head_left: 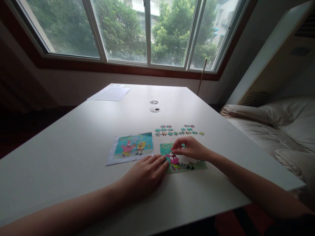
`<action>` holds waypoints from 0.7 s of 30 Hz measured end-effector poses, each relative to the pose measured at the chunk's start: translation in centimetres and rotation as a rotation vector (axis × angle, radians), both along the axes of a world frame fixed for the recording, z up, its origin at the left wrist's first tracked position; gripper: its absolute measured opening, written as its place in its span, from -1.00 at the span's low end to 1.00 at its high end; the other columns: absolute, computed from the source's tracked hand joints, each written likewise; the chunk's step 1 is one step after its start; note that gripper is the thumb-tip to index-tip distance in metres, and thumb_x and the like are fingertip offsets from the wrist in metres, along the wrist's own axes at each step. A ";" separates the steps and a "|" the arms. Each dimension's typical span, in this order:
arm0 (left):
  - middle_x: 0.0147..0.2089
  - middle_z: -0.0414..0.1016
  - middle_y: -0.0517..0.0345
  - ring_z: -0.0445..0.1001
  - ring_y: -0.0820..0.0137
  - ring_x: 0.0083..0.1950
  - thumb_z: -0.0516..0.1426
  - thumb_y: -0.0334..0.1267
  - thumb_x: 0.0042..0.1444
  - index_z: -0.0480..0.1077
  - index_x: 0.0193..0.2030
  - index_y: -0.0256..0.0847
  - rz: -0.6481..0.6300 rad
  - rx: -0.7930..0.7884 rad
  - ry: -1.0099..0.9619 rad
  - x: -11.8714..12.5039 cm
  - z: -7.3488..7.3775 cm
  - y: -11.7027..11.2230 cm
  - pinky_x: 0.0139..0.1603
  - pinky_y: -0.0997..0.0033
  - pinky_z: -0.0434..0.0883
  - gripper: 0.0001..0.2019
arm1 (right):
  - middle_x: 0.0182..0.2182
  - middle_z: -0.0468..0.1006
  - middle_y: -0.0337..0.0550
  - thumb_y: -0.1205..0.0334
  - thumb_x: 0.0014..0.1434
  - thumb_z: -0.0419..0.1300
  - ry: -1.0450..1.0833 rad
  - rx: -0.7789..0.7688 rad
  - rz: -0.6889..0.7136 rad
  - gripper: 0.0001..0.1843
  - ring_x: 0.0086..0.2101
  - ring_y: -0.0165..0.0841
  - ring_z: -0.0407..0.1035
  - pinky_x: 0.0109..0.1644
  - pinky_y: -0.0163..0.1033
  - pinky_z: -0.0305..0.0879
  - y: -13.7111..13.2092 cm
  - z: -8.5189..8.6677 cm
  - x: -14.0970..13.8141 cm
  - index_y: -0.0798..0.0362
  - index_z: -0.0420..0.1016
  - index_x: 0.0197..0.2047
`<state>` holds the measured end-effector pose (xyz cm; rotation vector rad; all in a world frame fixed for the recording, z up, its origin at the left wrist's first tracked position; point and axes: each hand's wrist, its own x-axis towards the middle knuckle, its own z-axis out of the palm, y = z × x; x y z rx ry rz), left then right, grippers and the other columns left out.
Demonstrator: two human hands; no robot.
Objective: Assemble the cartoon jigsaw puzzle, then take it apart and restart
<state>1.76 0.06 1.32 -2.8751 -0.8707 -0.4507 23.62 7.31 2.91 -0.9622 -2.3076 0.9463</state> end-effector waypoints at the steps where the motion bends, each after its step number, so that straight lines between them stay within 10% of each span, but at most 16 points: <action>1: -0.02 0.39 -0.10 0.35 0.19 -0.01 -0.05 -0.41 0.16 0.25 0.02 -0.35 0.000 -0.002 0.002 0.0 0.0 0.0 -0.06 0.16 0.36 -0.71 | -0.49 0.50 -0.19 0.09 0.02 0.20 -0.008 -0.013 -0.007 -0.75 -0.45 -0.47 0.31 -0.35 -0.36 0.24 0.0 -0.2 -0.1 0.13 0.49 -0.38; 21: 0.00 0.37 -0.11 0.34 0.18 -0.01 -0.08 -0.40 0.17 0.27 0.00 -0.38 0.003 0.007 0.029 0.1 0.2 -0.2 -0.06 0.17 0.36 -0.72 | -0.50 0.50 -0.23 0.21 0.00 0.23 -0.119 0.231 -0.097 -0.89 -0.40 -0.43 0.31 -0.23 -0.31 0.17 -0.5 -0.7 -1.1 0.07 0.51 -0.43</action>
